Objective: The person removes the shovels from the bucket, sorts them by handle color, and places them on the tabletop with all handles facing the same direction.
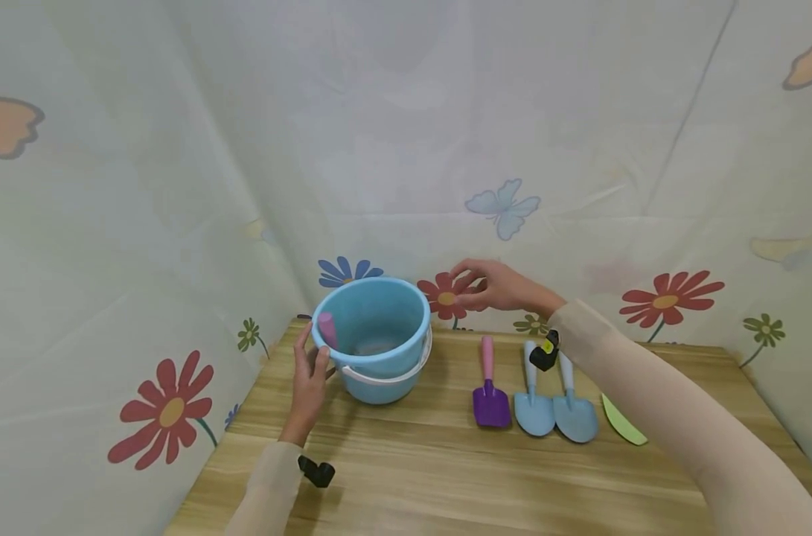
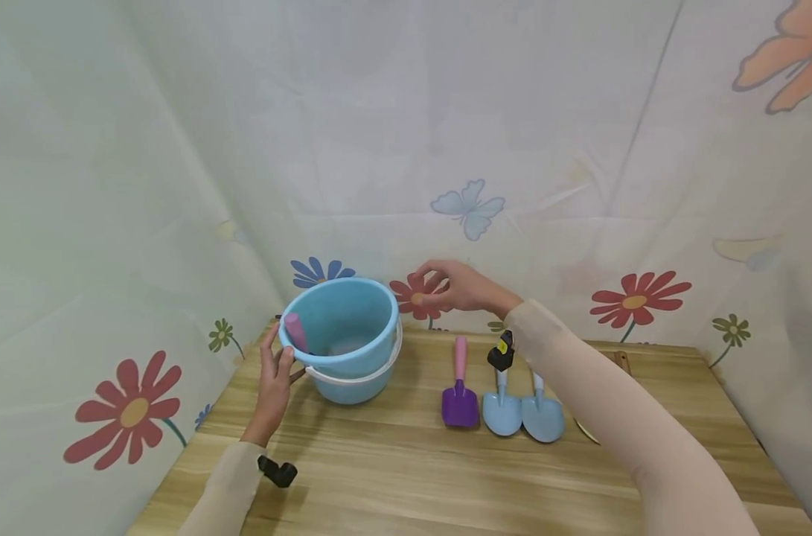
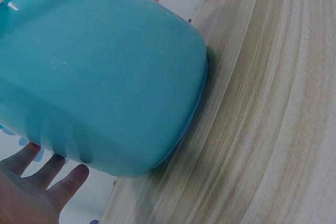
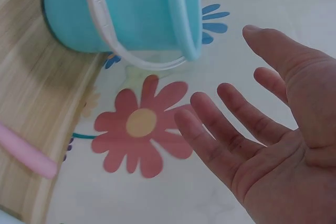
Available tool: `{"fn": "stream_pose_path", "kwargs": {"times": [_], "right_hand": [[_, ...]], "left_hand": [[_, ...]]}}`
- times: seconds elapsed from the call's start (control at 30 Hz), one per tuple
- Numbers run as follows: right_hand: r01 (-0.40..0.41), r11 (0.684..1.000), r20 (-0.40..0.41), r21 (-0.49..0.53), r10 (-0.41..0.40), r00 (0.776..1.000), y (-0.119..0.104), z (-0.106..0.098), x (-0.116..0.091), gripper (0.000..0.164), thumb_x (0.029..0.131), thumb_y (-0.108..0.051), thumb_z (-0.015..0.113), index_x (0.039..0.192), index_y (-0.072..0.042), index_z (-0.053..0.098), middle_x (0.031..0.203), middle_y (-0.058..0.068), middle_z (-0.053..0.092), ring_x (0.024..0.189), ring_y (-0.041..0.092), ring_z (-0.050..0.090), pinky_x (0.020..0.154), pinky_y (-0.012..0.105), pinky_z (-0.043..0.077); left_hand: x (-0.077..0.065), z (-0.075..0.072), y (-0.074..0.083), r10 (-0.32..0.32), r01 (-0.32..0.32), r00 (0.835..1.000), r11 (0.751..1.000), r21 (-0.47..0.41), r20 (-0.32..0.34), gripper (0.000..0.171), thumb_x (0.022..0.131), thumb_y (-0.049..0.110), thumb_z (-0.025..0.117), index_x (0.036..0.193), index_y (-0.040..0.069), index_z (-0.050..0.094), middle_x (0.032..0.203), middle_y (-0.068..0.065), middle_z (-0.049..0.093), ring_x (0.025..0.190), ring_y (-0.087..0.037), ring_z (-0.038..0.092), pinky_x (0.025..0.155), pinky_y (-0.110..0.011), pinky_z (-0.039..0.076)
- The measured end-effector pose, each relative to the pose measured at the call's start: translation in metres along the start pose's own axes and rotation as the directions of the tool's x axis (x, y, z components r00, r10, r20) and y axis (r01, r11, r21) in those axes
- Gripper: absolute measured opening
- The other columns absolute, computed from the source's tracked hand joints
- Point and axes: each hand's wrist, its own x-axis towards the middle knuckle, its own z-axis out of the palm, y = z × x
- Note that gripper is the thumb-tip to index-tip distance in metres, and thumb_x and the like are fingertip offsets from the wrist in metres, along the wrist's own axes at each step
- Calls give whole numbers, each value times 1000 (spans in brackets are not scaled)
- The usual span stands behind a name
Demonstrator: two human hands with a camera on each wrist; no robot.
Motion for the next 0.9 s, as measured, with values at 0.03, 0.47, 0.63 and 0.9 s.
{"fn": "stream_pose_path", "kwargs": {"times": [0.03, 0.47, 0.63, 0.9], "right_hand": [[7, 1000, 4, -7, -7, 1000, -3, 0, 2, 42, 95, -20, 77, 133, -13, 60, 126, 19, 66, 109, 36, 69, 82, 48, 62], [86, 986, 82, -142, -75, 994, -34, 5, 30, 46, 93, -22, 79, 135, -15, 60, 124, 11, 71, 109, 28, 70, 92, 44, 59], [62, 991, 128, -122, -46, 991, -40, 7, 39, 49, 94, -24, 78, 137, -17, 58, 128, 13, 68, 112, 30, 69, 92, 43, 59], [60, 989, 143, -132, -41, 989, -49, 15, 55, 49, 93, -25, 79, 137, -19, 58, 129, 12, 66, 113, 31, 67, 90, 41, 60]], "left_hand": [[0, 0, 0, -3, 3, 1000, 1000, -1, 0, 61, 110, 24, 46, 164, 20, 17, 160, -24, 33, 145, -41, 36, 100, -75, 40], [-3, 2, 3, 0, 0, 1000, 1000, -10, 6, 61, 110, 25, 46, 163, 15, 17, 157, -29, 36, 143, -43, 38, 100, -75, 40], [-3, 3, 4, -4, 4, 1000, 1000, -11, 9, 61, 110, 25, 46, 163, 16, 17, 156, -29, 37, 143, -42, 39, 100, -75, 41], [-1, 2, 6, 8, -8, 1000, 1000, 3, 0, 61, 110, 24, 45, 164, 19, 17, 161, -24, 32, 145, -43, 36, 99, -76, 40]]}}
